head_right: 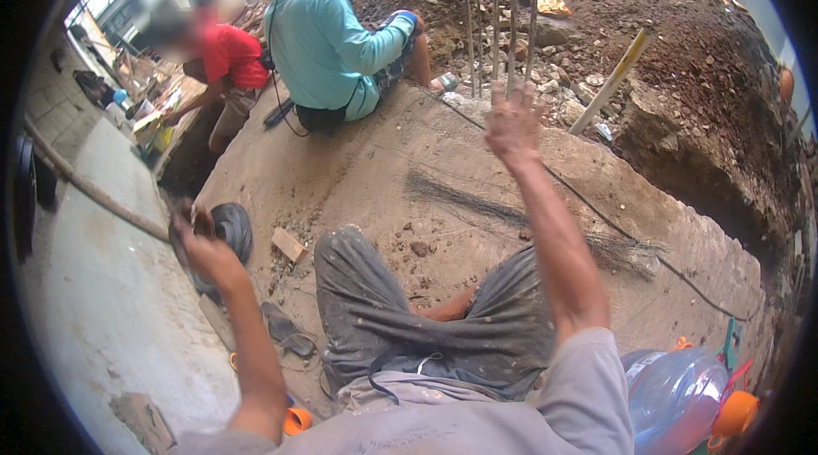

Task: The person sits cross-legged on a concrete slab at a construction site and repeatedly twists a thin wire with both hands. The hands rotate the wire back and forth in a repetitive motion without using any tools.

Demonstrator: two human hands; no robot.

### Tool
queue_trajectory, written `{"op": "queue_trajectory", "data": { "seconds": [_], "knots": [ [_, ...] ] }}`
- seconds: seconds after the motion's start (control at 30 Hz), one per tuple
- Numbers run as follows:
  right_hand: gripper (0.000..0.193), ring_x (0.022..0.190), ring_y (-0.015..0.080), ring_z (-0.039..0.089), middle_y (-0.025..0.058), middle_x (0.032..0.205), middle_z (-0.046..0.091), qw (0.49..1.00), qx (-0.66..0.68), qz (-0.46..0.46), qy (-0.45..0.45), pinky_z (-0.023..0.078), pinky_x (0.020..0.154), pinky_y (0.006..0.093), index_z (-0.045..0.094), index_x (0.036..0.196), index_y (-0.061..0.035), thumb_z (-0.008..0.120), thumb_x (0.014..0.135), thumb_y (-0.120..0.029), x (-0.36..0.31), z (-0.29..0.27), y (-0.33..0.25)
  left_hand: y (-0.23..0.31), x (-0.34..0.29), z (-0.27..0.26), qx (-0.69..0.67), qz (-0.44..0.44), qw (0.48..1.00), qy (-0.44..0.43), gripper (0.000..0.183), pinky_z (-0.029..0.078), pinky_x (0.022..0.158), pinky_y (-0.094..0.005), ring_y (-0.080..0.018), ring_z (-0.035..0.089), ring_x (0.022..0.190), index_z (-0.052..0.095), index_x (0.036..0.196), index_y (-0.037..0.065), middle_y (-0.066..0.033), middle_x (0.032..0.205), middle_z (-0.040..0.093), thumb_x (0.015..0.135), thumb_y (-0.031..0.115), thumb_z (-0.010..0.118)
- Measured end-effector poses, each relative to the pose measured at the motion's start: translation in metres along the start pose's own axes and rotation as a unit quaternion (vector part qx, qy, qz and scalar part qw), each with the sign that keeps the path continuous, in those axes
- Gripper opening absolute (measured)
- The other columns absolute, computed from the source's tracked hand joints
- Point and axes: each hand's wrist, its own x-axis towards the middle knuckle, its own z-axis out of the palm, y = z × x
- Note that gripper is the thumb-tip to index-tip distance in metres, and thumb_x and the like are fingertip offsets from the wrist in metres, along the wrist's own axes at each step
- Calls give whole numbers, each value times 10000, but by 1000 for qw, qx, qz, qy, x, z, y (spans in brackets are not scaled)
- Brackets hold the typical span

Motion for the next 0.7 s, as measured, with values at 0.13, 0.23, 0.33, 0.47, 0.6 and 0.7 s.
{"op": "queue_trajectory", "data": {
  "seconds": [0.13, 0.23, 0.33, 0.47, 0.6, 0.7],
  "knots": [
    [586, 1081, 393, 524, 280, 1150, 552, 909, 398, 91, -85, 408, 925, 475, 509, 1240, 26, 532, 903, -453, -83, 26, -93, -5, -135, -56, 80, 123, 972, -184, 198, 519, 761, -350, -238, 629, 813, 550, 972, -55, -168, 929, 639, 981, 101, 428],
    [703, 1218, 379, 476, 258, 1347, 459, 675, 586, 233, -383, 363, 1038, 465, 399, 1353, 42, 446, 936, -521, -199, -48, -139, -8, -213, -103, 128, 117, 915, -364, 113, 515, 780, -396, -290, 635, 872, 619, 909, 35, -165, 996, 651, 863, -26, 536],
    [491, 879, 265, 629, 211, 1128, 594, 215, 773, 379, -461, 533, 742, 359, 423, 1308, 21, 496, 964, -321, -259, -72, -118, -1, -236, -117, 134, 145, 828, -524, 279, 484, 848, -397, -276, 592, 968, 676, 967, 81, -104, 1049, 652, 728, -48, 613],
    [397, 688, 183, 626, 175, 983, 638, 262, 786, 411, -379, 534, 562, 268, 416, 1293, -13, 549, 939, -134, -294, -87, -81, -5, -246, -116, 41, 175, 721, -670, 438, 448, 873, -387, -248, 526, 1057, 716, 1008, 161, -63, 1196, 587, 593, 26, 674],
    [379, 644, 160, 611, 165, 944, 638, 297, 751, 488, -331, 524, 552, 254, 419, 1277, -25, 556, 931, -97, -285, -102, -58, -11, -265, -92, -25, 185, 693, -696, 417, 444, 893, -405, -245, 526, 1041, 715, 1011, 174, -52, 1149, 590, 613, 52, 682],
    [293, 711, 119, 604, 89, 912, 633, 314, 747, 463, -359, 506, 589, 224, 499, 1185, -12, 577, 926, -123, -291, -103, -42, -12, -273, -82, -41, 182, 697, -692, 399, 423, 924, -421, -258, 519, 1073, 694, 1048, 170, -57, 1140, 584, 658, 91, 665]
  ]
}}
